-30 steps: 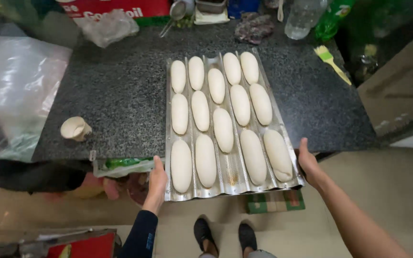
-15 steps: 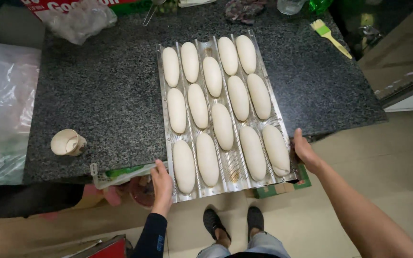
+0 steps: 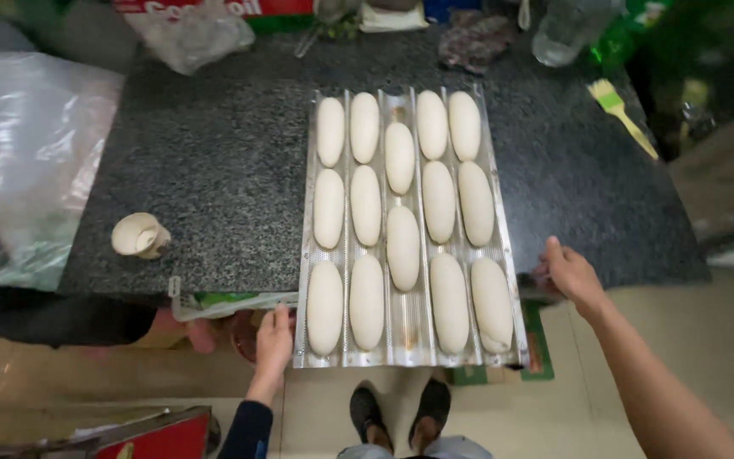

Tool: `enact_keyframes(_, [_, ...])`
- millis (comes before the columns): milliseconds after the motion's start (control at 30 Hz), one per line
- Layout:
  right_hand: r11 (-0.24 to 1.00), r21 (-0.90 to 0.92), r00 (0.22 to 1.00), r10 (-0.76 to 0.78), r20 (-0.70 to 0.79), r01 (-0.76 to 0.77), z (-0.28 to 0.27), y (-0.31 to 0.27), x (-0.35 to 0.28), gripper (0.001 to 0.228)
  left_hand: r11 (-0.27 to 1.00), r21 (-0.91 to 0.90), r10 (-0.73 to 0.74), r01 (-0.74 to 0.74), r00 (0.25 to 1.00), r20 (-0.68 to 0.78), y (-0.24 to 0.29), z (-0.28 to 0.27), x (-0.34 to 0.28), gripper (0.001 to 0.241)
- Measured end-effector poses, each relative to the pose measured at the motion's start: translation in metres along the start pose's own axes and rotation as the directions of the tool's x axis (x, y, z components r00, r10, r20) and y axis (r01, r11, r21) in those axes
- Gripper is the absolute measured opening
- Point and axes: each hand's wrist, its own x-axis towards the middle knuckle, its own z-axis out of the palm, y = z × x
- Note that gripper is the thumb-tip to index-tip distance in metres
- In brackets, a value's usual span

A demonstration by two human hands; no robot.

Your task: The recorder takes a tray of dough rolls from a proofer rack, scores the top of each roll with a small blade, and then places the tray back into the rack.

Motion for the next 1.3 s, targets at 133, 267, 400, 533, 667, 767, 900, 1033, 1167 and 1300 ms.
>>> enact_keyframes(133, [0.978, 0.054, 0.970, -0.205, 0.127, 0.200, -0.015, -0.056, 0.012, 0.056, 0.986, -0.153, -0.079, 0.065, 0.993, -0.083, -0.014, -0.019, 0.001, 0.045])
enact_keyframes(267, [0.920, 0.170, 0.905, -0.382, 0.189, 0.353, 0.001, -0.105, 0.003, 0.046, 0.957, -0.290, -0.095, 0.023, 0.967, -0.237, -0.018, -0.039, -0.010, 0.037])
enact_keyframes(400, [0.889, 0.185, 0.846, -0.455, 0.277, 0.418, 0.030, -0.157, -0.013, 0.040, 0.973, -0.229, -0.050, -0.035, 0.934, -0.354, -0.014, -0.073, 0.001, 0.034])
enact_keyframes(533, [0.856, 0.259, 0.767, -0.516, 0.380, 0.448, 0.072, -0.193, -0.006, 0.038, 0.974, -0.220, -0.042, -0.060, 0.902, -0.429, -0.020, -0.113, 0.036, 0.036])
enact_keyframes(667, [0.860, 0.230, 0.751, -0.509, 0.419, 0.455, 0.104, -0.228, -0.023, 0.037, 0.986, -0.160, -0.028, -0.051, 0.890, -0.456, -0.008, -0.147, 0.062, 0.033])
enact_keyframes(767, [0.850, 0.222, 0.723, -0.524, 0.450, 0.478, 0.127, -0.251, -0.025, 0.038, 0.980, -0.176, -0.154, 0.091, 0.906, -0.393, -0.006, -0.167, 0.093, 0.035])
enact_keyframes(900, [0.862, 0.209, 0.720, -0.502, 0.479, 0.461, 0.155, -0.276, -0.040, 0.038, 0.949, -0.193, -0.300, 0.251, 0.906, -0.299, 0.009, -0.180, 0.109, 0.032])
enact_keyframes(1033, [0.898, 0.143, 0.761, -0.430, 0.486, 0.416, 0.179, -0.285, -0.041, 0.039, 0.946, -0.228, -0.281, 0.229, 0.932, -0.229, -0.016, -0.183, 0.134, 0.033])
enact_keyframes(1167, [0.898, 0.161, 0.748, -0.431, 0.505, 0.409, 0.191, -0.283, -0.039, 0.037, 0.947, -0.227, -0.275, 0.228, 0.940, -0.202, -0.028, -0.183, 0.138, 0.027])
enact_keyframes(1300, [0.891, 0.188, 0.737, -0.448, 0.507, 0.413, 0.193, -0.282, -0.039, 0.038, 0.970, -0.245, -0.077, 0.008, 0.959, -0.272, -0.010, -0.170, 0.124, 0.020])
